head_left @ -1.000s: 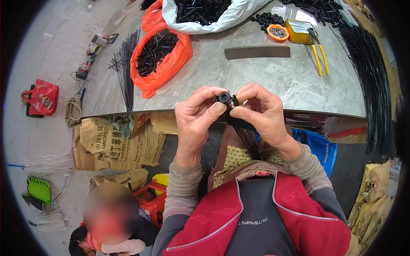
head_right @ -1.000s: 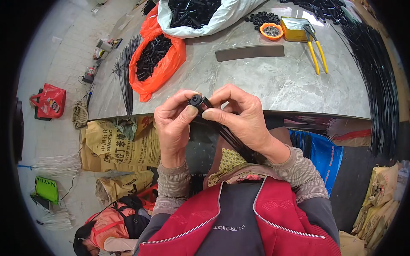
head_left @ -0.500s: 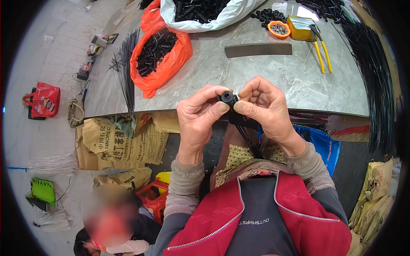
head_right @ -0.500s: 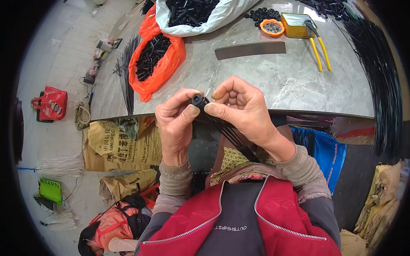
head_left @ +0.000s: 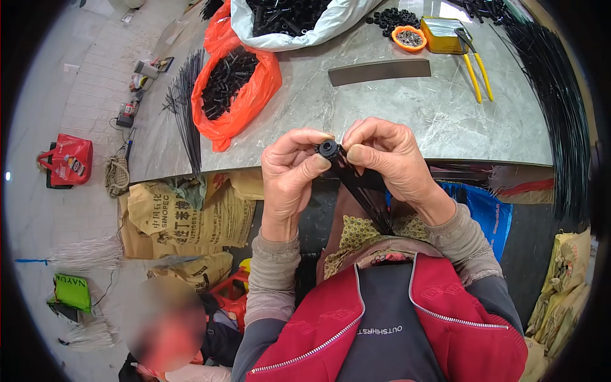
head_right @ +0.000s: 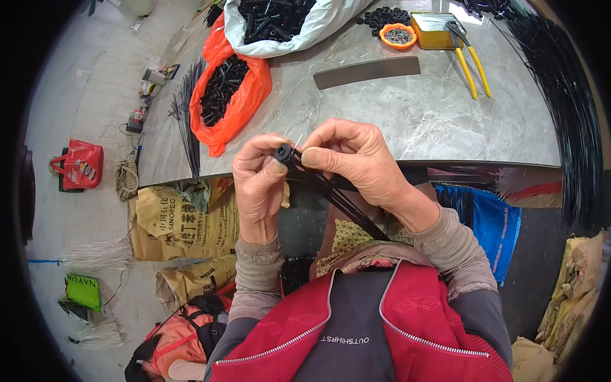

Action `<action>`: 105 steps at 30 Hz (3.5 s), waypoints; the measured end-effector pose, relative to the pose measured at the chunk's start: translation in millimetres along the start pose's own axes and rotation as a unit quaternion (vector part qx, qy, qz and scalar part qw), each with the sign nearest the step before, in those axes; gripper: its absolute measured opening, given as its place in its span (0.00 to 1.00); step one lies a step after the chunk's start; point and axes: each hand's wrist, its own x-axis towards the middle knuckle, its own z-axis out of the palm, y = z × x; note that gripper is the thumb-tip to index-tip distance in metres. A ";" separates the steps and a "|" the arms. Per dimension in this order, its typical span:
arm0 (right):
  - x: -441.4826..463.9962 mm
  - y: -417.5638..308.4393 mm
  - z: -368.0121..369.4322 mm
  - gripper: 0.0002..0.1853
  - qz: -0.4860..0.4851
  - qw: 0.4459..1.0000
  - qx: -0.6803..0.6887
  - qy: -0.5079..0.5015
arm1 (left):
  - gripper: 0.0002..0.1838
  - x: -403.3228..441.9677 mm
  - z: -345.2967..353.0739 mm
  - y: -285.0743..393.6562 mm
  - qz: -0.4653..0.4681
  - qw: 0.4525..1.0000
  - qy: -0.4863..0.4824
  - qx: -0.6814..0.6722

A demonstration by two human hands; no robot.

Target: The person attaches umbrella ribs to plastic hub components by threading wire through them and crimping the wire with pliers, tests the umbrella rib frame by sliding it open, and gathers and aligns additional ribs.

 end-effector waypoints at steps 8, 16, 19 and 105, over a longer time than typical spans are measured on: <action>9.1 -12.8 -4.0 0.09 0.108 0.993 0.013 -0.048 | 0.13 6.0 -2.2 -0.7 0.014 0.996 -0.080 -0.020; 6.0 -37.6 -7.2 0.09 0.132 0.989 -0.041 -0.042 | 0.13 5.0 13.9 -2.3 0.004 0.998 -0.047 -0.031; 0.4 -49.9 -4.4 0.09 0.090 0.988 -0.122 -0.015 | 0.13 6.7 14.1 -5.0 0.010 0.999 -0.050 0.009; -58.4 -90.2 0.7 0.12 -0.126 0.883 -0.425 0.155 | 0.08 17.7 73.7 -49.0 -0.106 0.972 -0.048 -0.206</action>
